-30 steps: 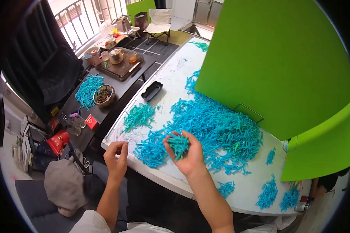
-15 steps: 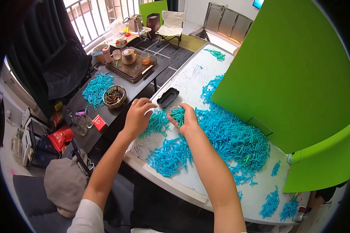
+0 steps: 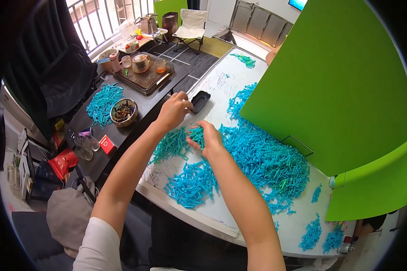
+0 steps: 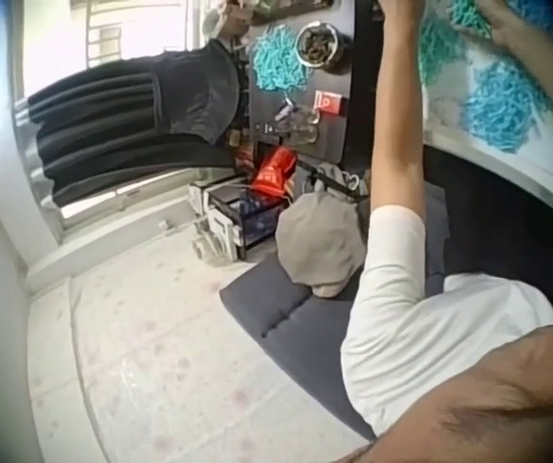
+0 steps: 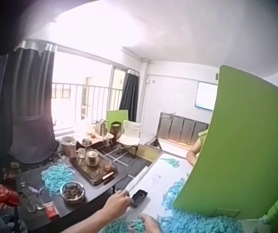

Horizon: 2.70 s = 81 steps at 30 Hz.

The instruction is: Sorting small plastic pieces from a pile of blue shredded paper on a workbench.

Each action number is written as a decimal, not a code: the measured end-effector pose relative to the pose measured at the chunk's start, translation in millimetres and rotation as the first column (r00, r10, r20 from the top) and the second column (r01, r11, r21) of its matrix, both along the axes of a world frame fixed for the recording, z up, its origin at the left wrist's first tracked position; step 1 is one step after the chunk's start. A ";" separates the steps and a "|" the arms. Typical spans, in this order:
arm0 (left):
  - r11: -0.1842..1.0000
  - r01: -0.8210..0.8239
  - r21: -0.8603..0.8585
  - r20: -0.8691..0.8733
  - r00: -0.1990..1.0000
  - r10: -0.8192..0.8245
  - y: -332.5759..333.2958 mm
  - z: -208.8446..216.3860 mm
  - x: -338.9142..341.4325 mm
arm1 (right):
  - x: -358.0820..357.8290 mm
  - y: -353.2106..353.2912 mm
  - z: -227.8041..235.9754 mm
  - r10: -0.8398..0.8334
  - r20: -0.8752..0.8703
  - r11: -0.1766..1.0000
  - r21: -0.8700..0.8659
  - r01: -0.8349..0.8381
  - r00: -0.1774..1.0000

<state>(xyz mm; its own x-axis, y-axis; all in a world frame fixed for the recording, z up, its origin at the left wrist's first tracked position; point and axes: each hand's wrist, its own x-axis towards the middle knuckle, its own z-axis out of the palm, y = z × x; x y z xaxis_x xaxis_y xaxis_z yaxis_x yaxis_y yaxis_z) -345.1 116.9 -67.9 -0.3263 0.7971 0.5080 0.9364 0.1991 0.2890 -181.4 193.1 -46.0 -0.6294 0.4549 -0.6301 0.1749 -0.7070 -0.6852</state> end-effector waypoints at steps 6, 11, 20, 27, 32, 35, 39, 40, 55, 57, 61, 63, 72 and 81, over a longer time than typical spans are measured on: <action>0.994 0.017 0.109 0.166 0.986 -0.035 -26.5 5.6 1.0 | -11.2 -17.4 0.9 0.029 0.076 0.998 0.057 -0.033 0.997; 0.947 -0.010 0.321 0.686 0.692 -0.225 -87.7 -1.8 10.8 | -25.9 -42.2 10.7 0.048 0.101 0.982 0.178 -0.066 0.994; 0.960 -0.050 0.274 0.685 0.711 -0.159 -102.6 -11.7 65.8 | -47.9 -39.2 13.0 0.163 0.305 0.836 0.462 -0.295 0.938; 0.978 -0.033 0.205 0.632 0.768 -0.106 -98.2 -7.8 69.6 | -47.5 -27.9 18.5 0.225 0.334 0.769 0.516 -0.378 0.915; 0.975 0.035 0.219 0.438 0.889 -0.130 -90.7 -2.1 77.2 | -32.9 -20.6 29.2 0.254 0.210 0.861 0.396 -0.320 0.944; 0.982 -0.002 0.188 0.394 0.916 -0.074 -95.1 -6.0 74.6 | -31.3 -19.9 38.1 0.250 0.157 0.922 0.263 -0.284 0.956; 0.993 0.048 0.106 0.238 0.969 -0.073 -95.8 2.1 78.3 | -18.9 -5.9 41.8 0.235 0.092 0.946 0.205 -0.249 0.968; 0.991 0.019 0.132 0.219 0.975 -0.048 -95.0 3.1 80.3 | -17.1 -0.5 38.7 0.231 0.090 0.948 0.205 -0.245 0.969; 0.958 0.185 -0.219 -0.156 0.963 -0.221 -67.8 3.0 84.3 | 72.6 -6.0 78.9 0.188 -0.051 0.942 0.290 -0.166 0.981; 0.961 0.181 -0.209 -0.164 0.962 -0.217 -64.9 -2.4 84.7 | 98.0 -11.4 84.5 0.178 -0.069 0.931 0.334 -0.145 0.982; 0.970 0.112 -0.215 -0.176 0.973 -0.151 -62.3 -3.2 82.5 | 158.7 -21.7 90.0 0.077 -0.110 0.921 0.388 -0.028 0.991; 0.976 0.078 -0.205 -0.193 0.974 -0.119 -61.0 -8.6 81.1 | 192.3 -28.8 90.9 0.004 -0.219 0.888 0.450 0.097 0.976; 0.981 0.004 -0.195 -0.209 0.977 -0.046 -60.9 4.1 98.0 | 340.0 -26.4 62.3 -0.315 -0.025 0.639 0.734 0.231 0.949; 0.932 0.312 0.187 0.145 0.929 -0.340 -96.8 47.6 239.2 | 422.3 -20.4 17.4 -0.484 0.116 0.417 0.902 0.113 0.867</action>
<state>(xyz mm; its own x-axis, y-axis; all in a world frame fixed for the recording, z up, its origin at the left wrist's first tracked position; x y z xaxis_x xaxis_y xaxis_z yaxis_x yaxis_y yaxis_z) -105.9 20.1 -20.4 -0.1553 0.7882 0.5955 0.8749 -0.1701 0.4534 241.0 172.7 -28.6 -0.1894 0.9790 0.0751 0.4042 0.1475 -0.9027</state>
